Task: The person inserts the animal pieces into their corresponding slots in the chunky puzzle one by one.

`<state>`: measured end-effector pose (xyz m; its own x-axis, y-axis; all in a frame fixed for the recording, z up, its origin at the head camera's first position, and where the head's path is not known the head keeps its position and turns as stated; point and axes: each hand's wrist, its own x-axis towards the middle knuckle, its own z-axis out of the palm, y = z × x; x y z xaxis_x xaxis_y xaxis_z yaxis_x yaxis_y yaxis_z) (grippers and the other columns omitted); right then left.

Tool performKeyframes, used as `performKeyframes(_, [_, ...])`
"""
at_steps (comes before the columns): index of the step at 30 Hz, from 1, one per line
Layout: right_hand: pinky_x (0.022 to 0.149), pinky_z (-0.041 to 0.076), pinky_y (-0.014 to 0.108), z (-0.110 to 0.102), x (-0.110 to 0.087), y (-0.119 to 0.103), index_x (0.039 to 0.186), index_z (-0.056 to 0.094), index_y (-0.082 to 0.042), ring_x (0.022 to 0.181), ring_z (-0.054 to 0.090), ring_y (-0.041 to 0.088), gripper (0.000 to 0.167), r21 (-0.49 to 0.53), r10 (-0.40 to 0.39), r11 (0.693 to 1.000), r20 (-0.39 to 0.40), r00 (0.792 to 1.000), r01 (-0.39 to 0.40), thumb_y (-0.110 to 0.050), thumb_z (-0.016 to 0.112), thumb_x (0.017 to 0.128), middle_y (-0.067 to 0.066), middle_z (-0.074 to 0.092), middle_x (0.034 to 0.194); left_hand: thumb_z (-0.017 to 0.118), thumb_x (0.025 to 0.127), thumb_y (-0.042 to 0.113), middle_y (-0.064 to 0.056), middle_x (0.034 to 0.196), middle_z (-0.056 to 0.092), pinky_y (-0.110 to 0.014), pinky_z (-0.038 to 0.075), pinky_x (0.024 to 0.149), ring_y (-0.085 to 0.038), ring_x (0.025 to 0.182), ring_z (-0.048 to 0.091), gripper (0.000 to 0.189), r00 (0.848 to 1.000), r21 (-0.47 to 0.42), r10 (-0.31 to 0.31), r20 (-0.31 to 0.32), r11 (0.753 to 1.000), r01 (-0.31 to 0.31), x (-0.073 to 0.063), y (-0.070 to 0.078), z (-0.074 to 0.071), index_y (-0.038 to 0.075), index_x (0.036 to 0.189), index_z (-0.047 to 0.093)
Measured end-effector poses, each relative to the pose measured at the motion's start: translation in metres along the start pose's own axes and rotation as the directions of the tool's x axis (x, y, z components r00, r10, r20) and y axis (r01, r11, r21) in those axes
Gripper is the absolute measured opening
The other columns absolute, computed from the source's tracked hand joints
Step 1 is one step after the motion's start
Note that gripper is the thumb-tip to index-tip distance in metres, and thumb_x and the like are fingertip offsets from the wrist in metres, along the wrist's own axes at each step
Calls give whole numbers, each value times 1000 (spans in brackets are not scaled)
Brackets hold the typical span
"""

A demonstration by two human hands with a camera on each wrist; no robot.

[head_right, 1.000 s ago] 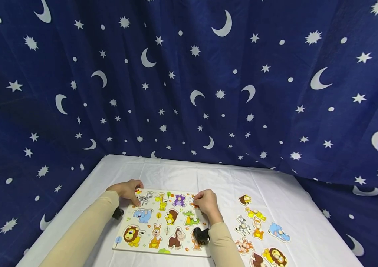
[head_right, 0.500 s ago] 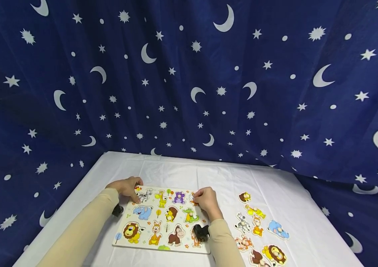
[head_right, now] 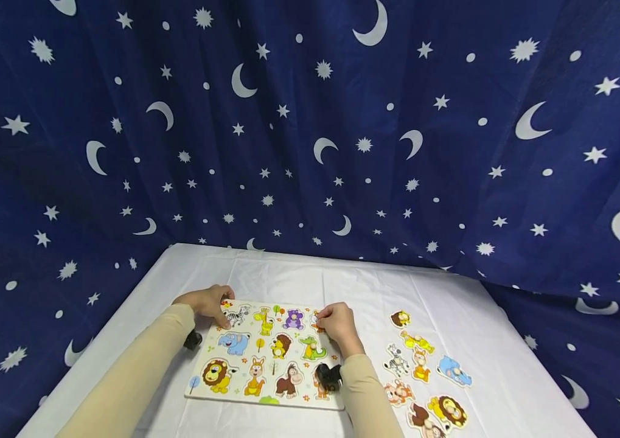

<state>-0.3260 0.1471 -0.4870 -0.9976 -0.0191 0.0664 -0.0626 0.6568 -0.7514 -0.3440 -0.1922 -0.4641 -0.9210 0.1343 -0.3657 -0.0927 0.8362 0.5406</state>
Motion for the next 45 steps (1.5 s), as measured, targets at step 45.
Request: performKeyframes(45, [66,48,29,-44,-24,28,86,75,-2,70,58,12,5,-59,-36,998,-4,999,36,-3,75,81,5,72,78,95,62,18,-8,104,52,-41,41,96,-25,97,52,63,1000,16,11,5,1000,-11,0,2,1,14,112,57])
